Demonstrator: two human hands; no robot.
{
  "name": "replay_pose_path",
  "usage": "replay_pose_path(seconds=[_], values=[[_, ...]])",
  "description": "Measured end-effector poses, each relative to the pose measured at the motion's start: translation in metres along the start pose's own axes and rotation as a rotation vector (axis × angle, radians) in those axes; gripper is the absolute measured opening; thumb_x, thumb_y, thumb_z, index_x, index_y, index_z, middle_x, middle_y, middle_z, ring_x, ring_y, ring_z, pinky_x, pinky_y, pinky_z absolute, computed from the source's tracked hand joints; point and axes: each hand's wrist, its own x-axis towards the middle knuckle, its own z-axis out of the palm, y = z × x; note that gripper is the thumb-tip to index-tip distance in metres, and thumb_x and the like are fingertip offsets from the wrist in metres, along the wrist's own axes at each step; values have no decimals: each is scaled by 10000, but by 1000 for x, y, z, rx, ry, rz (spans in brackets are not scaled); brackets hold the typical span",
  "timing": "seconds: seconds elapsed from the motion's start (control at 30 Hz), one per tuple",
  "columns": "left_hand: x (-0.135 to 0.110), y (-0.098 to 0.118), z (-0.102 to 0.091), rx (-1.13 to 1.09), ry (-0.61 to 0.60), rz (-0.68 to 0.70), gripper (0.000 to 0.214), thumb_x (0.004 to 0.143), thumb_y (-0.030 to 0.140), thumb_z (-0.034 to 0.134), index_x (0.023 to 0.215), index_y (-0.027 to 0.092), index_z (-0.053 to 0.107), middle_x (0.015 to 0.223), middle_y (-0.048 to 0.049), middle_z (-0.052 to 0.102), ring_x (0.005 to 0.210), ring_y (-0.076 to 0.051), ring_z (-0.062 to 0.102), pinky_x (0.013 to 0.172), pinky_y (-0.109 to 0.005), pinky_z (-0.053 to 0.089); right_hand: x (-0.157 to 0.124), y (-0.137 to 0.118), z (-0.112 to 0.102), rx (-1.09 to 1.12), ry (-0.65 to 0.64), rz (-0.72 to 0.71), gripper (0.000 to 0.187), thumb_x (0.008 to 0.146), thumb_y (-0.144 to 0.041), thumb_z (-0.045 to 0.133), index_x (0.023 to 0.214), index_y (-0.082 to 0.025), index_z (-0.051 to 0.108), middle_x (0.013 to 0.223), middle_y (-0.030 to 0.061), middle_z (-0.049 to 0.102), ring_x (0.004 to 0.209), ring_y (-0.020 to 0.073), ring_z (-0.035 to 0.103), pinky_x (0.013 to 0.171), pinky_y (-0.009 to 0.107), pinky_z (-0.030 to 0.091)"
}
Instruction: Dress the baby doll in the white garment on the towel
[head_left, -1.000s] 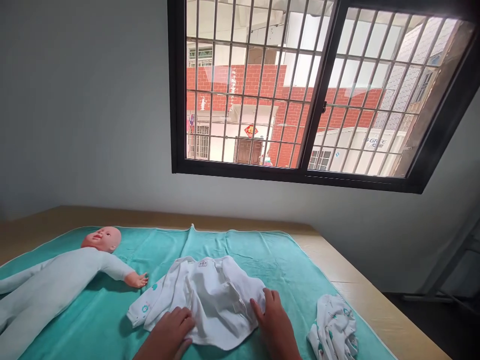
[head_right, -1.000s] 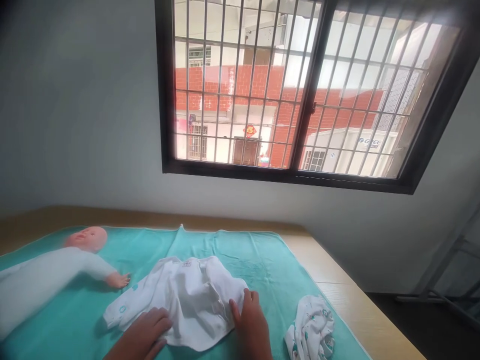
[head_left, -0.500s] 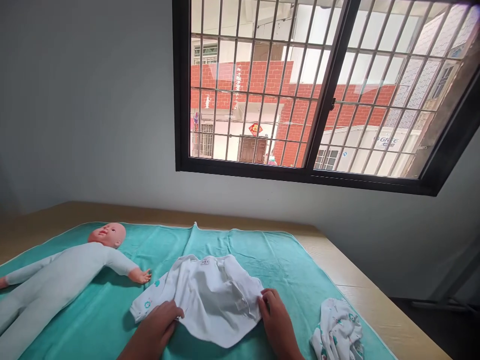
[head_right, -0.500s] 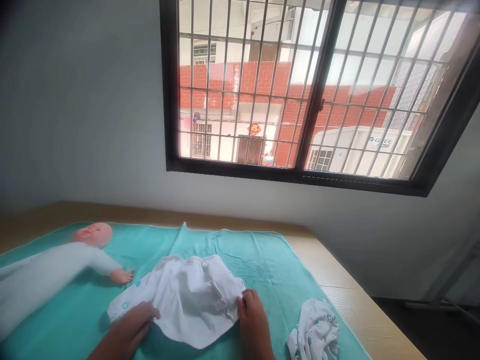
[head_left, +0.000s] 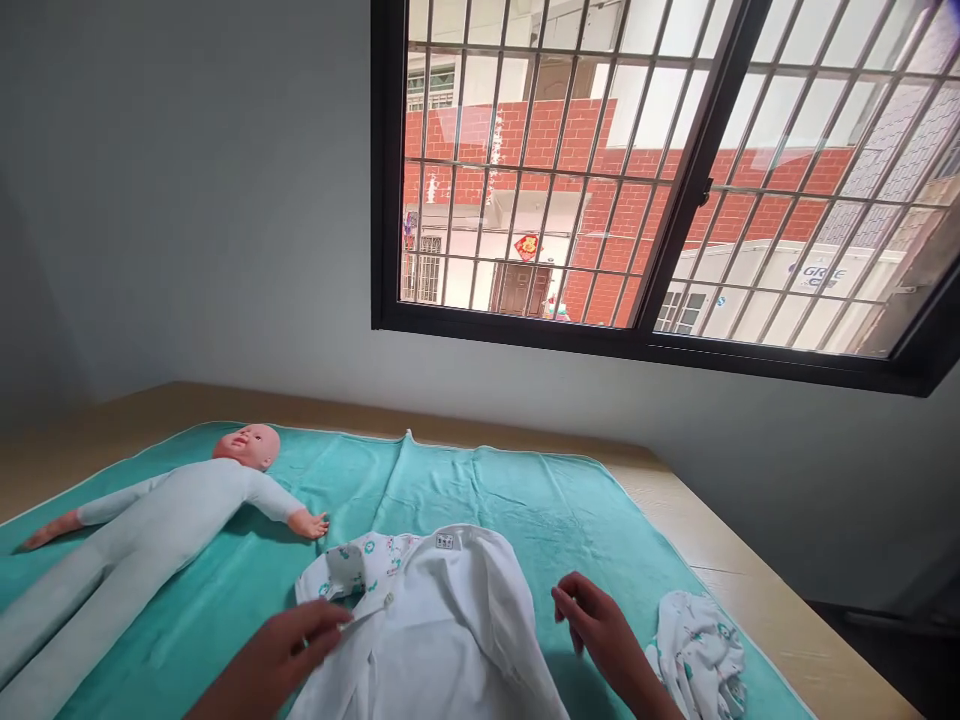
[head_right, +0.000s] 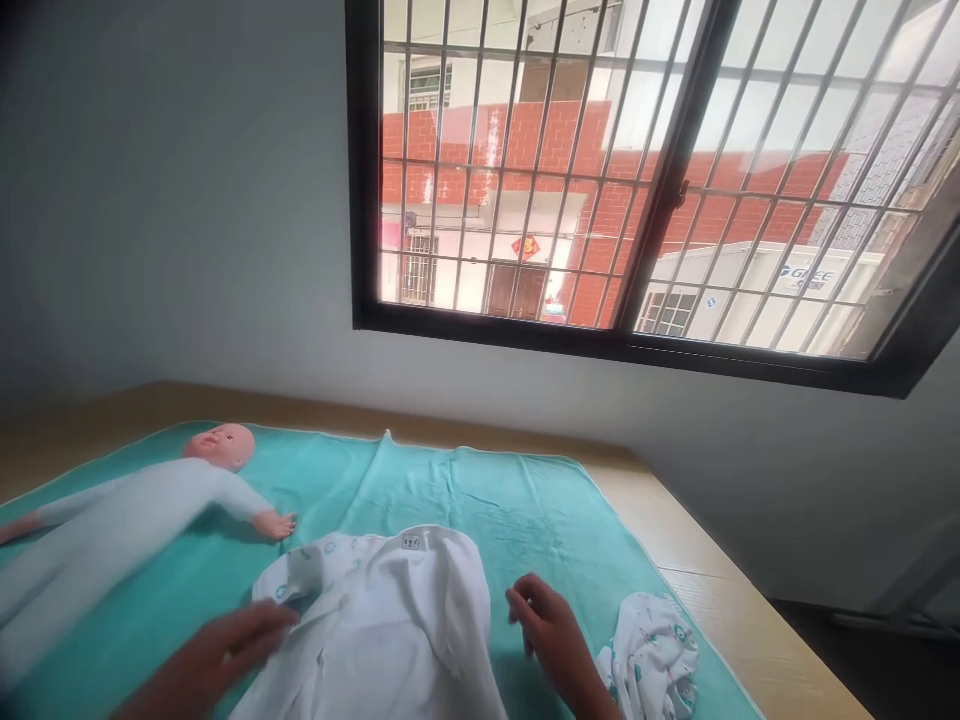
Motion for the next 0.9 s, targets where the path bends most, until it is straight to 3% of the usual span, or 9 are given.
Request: replay_pose_path(seconds=[0.1, 0.17, 0.23, 0.3, 0.4, 0.5, 0.6, 0.8, 0.9], values=[[43, -16, -4, 204, 262, 71, 338, 875, 403, 478, 1078, 246, 697, 1178, -80, 686, 1138, -288, 606, 937, -406, 532, 12, 16, 6, -252, 198, -85, 217, 790, -416, 591, 876, -221, 628, 872, 41, 670, 727, 196, 617, 712, 318, 488], [67, -21, 0, 339, 297, 131, 375, 806, 343, 557, 1150, 236, 662, 1309, -99, 618, 1294, -332, 486, 1028, -492, 460, 14, 19, 14, -379, 194, -119, 267, 763, -332, 603, 1005, -238, 665, 1048, 69, 671, 922, 241, 622, 838, 348, 479], [83, -18, 7, 415, 227, 162, 456, 759, 274, 585, 1212, 233, 620, 1375, -97, 572, 1356, -331, 416, 1090, -519, 378, 13, 13, 23, -434, 142, -164, 332, 752, -250, 576, 1068, -251, 679, 1151, 81, 649, 1057, 263, 587, 916, 360, 453], [93, -7, 15, 427, 117, 156, 422, 769, 228, 540, 1184, 222, 615, 1313, -91, 617, 1286, -296, 493, 1070, -473, 379, 14, 1, 31, -418, 82, -198, 375, 739, -192, 545, 1078, -256, 691, 1179, 85, 643, 1104, 269, 567, 953, 365, 436], [106, 15, 21, 393, 32, 90, 222, 833, 226, 432, 939, 210, 626, 1022, -59, 712, 985, -234, 634, 844, -346, 449, 26, -19, 41, -252, -9, -184, 468, 726, -196, 572, 1185, -239, 647, 1231, 93, 631, 1140, 273, 564, 979, 367, 434], [120, 29, 19, 295, 108, 26, 182, 865, 237, 380, 794, 213, 546, 825, -22, 686, 784, -189, 612, 666, -270, 389, 50, -31, 55, -33, -72, -98, 604, 711, -249, 638, 1305, -198, 549, 1191, 94, 657, 1087, 266, 602, 957, 366, 453], [133, 24, 14, 215, 209, -37, 185, 886, 262, 373, 792, 218, 526, 769, -6, 663, 740, -173, 584, 642, -249, 364, 79, -26, 71, 94, -64, -70, 514, 710, -282, 631, 1212, -171, 598, 949, 57, 702, 894, 241, 639, 839, 348, 487], [137, -19, 6, 333, 343, -104, 202, 880, 261, 420, 941, 235, 611, 851, -29, 719, 843, -218, 638, 676, -266, 394, 109, 9, 65, -104, 551, -297, 326, 679, -191, 456, 942, -181, 649, 898, 77, 639, 875, 249, 564, 828, 385, 459], [137, -29, 8, 355, 452, -20, 252, 894, 276, 405, 1031, 232, 613, 949, -50, 726, 895, -230, 662, 701, -282, 436, 106, 14, 52, -294, 712, -488, 294, 731, -124, 401, 863, -194, 655, 888, 88, 618, 899, 251, 519, 871, 408, 429]])
